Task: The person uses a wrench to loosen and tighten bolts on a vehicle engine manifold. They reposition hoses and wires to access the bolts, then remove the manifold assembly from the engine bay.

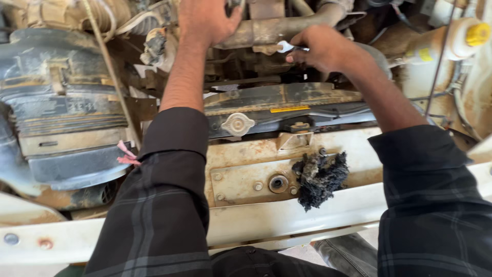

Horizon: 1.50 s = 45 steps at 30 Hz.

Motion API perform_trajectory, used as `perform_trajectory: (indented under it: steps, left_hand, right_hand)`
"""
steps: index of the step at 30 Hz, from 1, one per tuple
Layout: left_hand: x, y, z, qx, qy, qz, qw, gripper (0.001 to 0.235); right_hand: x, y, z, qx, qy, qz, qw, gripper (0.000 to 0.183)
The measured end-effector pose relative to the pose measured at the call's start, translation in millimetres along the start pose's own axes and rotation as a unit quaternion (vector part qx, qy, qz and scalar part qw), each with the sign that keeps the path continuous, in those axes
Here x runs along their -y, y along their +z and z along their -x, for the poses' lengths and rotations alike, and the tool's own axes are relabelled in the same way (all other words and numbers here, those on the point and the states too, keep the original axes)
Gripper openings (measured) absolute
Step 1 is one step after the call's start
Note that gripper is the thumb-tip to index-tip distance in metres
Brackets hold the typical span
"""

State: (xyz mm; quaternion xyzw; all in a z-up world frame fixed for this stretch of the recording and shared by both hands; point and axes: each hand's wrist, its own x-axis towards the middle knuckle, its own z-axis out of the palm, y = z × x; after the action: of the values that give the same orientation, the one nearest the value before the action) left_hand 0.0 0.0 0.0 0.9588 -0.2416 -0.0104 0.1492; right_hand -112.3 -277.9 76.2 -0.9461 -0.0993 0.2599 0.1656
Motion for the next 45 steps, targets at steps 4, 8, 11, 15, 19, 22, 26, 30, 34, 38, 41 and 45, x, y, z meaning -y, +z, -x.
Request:
perform_trajectory:
  steps: [4, 8, 11, 15, 19, 22, 26, 30, 34, 38, 41, 45]
  left_hand:
    - [2, 8, 0, -0.068, 0.027, -0.026, 0.997, 0.048]
    - [4, 8, -2, -0.089, 0.041, -0.031, 0.995, 0.047]
    - [2, 6, -3, -0.048, 0.017, -0.003, 0.999, 0.046]
    - [2, 3, -1, -0.063, 0.01, 0.018, 0.998, 0.044]
    - [1, 4, 2, -0.115, 0.039, 0.017, 0.992, 0.041]
    - [2, 3, 0, -0.119, 0.045, 0.017, 0.992, 0.043]
    - [2, 2, -1, -0.115, 0.047, 0.022, 0.992, 0.046]
    - [0, 3, -1, -0.083, 0.032, 0.019, 0.996, 0.046]
    - [1, 2, -1, -0.1, 0.041, 0.016, 0.994, 0.047]
    - [3, 2, -2, -0.088, 0.032, 0.009, 0.996, 0.049]
    - [1, 7, -2, -0.117, 0.041, 0.013, 0.992, 0.047]
    - [3, 17, -2, -0.129, 0.046, 0.017, 0.99, 0.043]
  right_hand:
    - [34, -22, -2, 0.014, 0.027, 0.111, 0.993, 0.037]
    - [52, -40, -8, 0.065, 0.034, 0.097, 0.993, 0.035]
    - [55, -45, -8, 0.032, -0.018, 0.09, 0.995, 0.037]
    - [59, -47, -9, -0.023, -0.054, 0.238, 0.969, 0.042]
    - [54, -43, -7, -0.028, -0.046, 0.279, 0.959, 0.04]
    - [48, -39, -8, -0.052, -0.057, 0.3, 0.951, 0.043]
    - [49, -38, -15, -0.058, -0.042, 0.359, 0.931, 0.057]
    - [47, -35, -20, -0.06, -0.016, 0.373, 0.926, 0.065]
    - [36, -16, -11, -0.072, 0.0, 0.38, 0.922, 0.055]
    - [22, -5, -6, -0.197, -0.143, 0.427, 0.871, 0.061]
    - [16, -9, -15, -0.16, -0.183, 0.518, 0.82, 0.061]
    - [11, -14, -26, -0.07, -0.199, 0.553, 0.806, 0.061]
